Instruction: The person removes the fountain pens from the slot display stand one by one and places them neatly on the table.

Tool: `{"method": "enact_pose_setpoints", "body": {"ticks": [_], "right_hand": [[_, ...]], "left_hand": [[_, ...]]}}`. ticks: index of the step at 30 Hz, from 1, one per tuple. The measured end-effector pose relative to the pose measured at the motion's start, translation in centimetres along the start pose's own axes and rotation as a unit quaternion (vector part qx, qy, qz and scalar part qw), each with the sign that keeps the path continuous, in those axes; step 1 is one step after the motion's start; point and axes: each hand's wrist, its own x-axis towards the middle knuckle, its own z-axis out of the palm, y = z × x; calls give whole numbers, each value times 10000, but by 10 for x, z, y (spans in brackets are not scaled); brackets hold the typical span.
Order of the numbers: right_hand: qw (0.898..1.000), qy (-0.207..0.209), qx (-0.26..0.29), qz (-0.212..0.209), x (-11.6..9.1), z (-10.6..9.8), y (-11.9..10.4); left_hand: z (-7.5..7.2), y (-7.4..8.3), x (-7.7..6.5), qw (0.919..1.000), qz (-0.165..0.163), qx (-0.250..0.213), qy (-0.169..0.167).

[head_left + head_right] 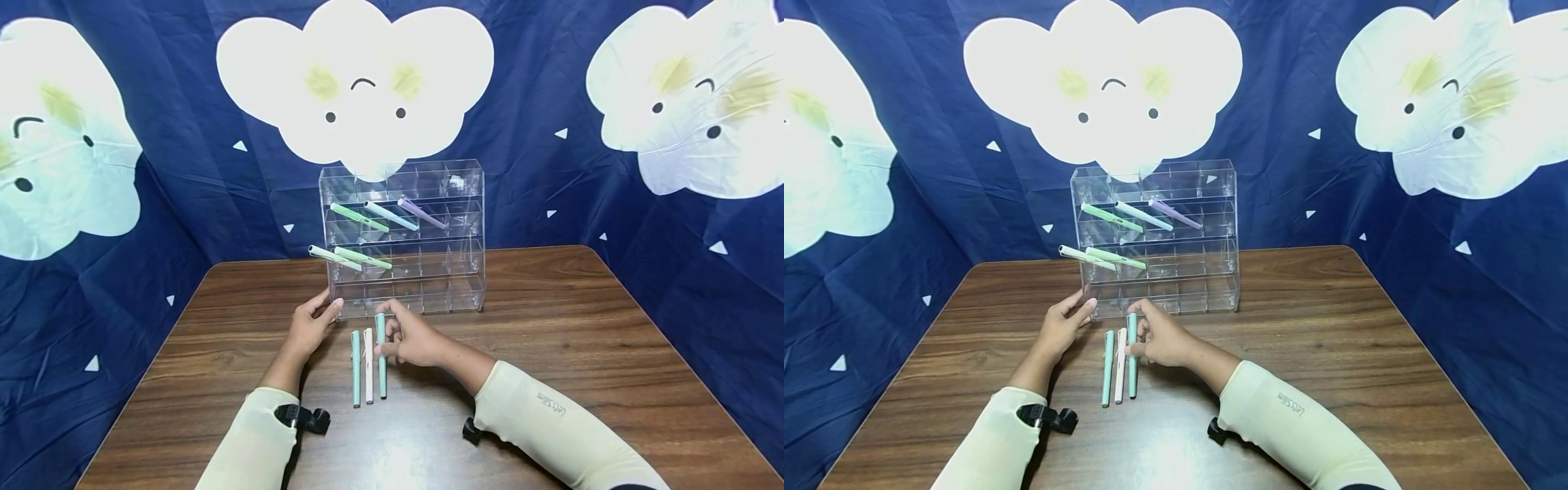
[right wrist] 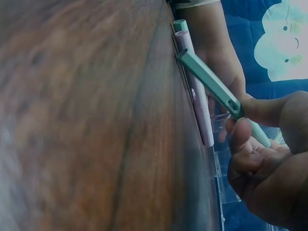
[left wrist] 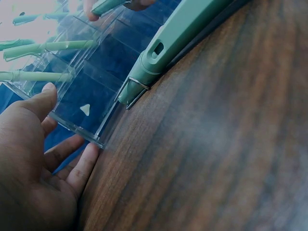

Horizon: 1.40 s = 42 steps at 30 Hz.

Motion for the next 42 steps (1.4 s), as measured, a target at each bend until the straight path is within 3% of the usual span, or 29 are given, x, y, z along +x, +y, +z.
{"method": "enact_pose_setpoints", "body": {"ticks": [14,29,42], "right_hand": [[9997,-218,-92,-45,5,0,14],[9967,-281,516,567,12,2,26],[9959,-269,378,772,16,3,30]], "left_hand": [[0,0,0,9999,-97,-7,-26],[0,-1,1,10000,-84,40,26],[0,-1,0,9999,-156,8,7]]}}
